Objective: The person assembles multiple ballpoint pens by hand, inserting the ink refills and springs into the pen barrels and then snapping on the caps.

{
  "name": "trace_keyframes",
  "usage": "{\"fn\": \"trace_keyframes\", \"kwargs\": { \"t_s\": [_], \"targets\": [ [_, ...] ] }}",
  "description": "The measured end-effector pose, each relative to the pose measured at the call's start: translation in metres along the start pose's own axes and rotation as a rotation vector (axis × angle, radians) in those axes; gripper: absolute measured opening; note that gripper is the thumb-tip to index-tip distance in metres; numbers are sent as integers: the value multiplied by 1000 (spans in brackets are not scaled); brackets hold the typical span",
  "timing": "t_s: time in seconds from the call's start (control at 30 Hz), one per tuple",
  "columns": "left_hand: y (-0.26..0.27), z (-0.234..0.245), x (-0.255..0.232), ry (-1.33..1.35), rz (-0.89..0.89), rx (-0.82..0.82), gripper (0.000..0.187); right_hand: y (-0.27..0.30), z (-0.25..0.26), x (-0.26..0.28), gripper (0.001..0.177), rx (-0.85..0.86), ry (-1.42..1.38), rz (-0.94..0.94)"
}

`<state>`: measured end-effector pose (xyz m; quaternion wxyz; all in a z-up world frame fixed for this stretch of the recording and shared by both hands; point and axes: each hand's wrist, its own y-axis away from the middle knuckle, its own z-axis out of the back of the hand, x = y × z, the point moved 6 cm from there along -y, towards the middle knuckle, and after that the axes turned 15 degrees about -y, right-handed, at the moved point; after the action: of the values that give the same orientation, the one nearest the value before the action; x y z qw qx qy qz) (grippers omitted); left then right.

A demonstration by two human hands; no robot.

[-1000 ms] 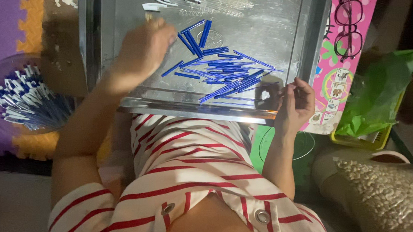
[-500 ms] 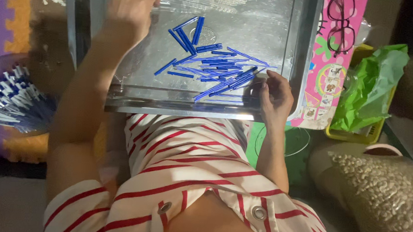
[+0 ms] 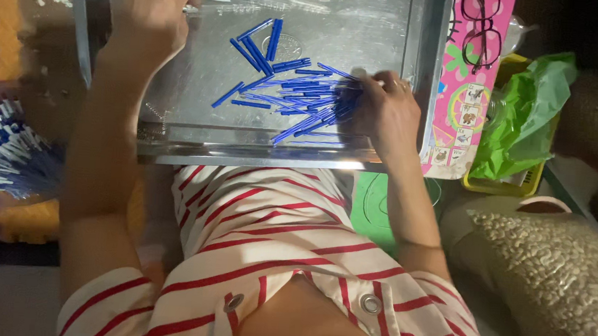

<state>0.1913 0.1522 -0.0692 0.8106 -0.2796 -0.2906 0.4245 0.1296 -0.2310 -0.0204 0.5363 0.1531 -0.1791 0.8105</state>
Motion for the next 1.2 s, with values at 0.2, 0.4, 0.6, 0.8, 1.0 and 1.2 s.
{"fn": "trace_keyframes", "kwargs": {
  "t_s": [0.2,0.4,0.6,0.8,1.0,1.2],
  "targets": [
    [-19,36,-14,-186,36,167,36,-15,-53,-23,31,19,469,164],
    [-7,51,-65,213,176,675,22,-35,-27,-36,17,90,190,62],
    [-38,38,-160,450,-124,548,27,-17,41,-62,14,85,-570,-238],
    [-106,-7,-313,534,-288,215,11,33,79,-67,14,-184,-1053,-138],
    [-86,-14,-357,283,-247,-47,58,71,63,-113,21,-427,-1082,-164],
    [-83,-34,-357,372,-138,-91,36,69,41,-105,21,-566,-1287,-175]
  ]
}}
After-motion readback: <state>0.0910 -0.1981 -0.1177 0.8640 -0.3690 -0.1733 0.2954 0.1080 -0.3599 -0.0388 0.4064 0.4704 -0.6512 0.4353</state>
